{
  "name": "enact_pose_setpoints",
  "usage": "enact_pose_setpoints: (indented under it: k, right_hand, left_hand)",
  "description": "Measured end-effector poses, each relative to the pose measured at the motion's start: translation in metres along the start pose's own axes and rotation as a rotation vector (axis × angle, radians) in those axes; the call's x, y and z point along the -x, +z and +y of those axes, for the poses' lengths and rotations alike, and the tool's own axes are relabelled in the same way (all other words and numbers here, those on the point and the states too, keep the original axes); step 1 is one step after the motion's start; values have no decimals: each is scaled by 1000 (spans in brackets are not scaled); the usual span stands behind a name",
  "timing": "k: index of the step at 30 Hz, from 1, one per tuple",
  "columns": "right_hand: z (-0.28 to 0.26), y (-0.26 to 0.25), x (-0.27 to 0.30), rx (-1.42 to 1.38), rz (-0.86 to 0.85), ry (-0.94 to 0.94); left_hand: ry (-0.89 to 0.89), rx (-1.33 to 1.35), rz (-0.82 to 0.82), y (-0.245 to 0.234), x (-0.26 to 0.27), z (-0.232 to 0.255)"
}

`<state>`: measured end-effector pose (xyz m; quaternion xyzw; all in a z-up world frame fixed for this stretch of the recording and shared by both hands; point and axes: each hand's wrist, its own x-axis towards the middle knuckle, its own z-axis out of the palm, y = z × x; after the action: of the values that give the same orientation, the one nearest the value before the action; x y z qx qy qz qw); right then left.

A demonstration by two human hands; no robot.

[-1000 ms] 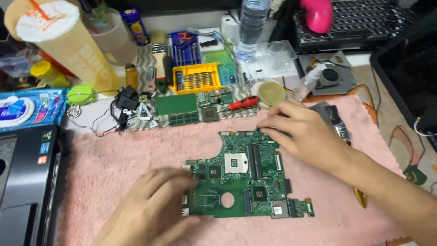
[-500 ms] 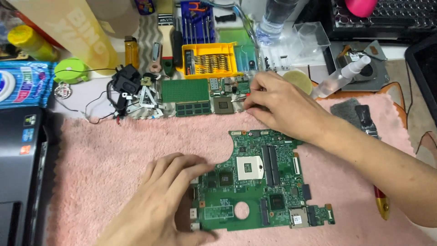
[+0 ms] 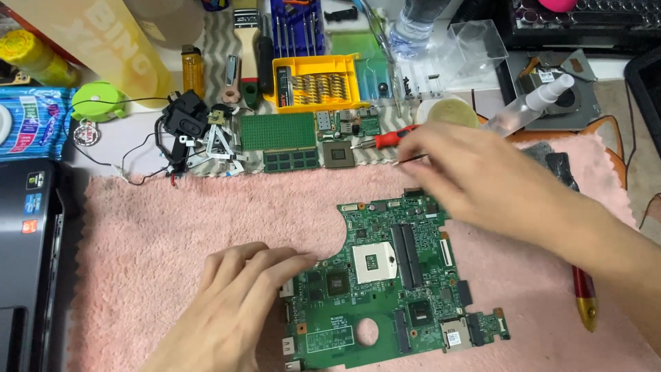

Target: The person cleans a green circuit board using a paintbrush and a small metal tool. They brush the surface of the board and then use the metal tool to scrape or clean specific areas on the board.

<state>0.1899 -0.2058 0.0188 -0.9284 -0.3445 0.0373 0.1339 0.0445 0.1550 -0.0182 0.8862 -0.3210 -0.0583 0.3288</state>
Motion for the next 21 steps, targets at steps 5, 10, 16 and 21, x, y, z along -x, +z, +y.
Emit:
enact_pose_setpoints:
  k: [5, 10, 16, 21]
  right_hand:
    - [-9, -45, 41, -281, 104, 282]
    - [-4, -45, 81, -484, 203, 443]
    - [-3, -17, 116, -706, 175, 618]
    - [-8, -10, 119, -961, 221, 825]
  left_hand:
    - [-8, -1, 10, -8, 11, -8]
    - [-73, 4, 4, -6, 31, -18]
    - [-75, -72, 64, 0, 55, -21]
    - [-195, -110, 86, -5, 59, -9]
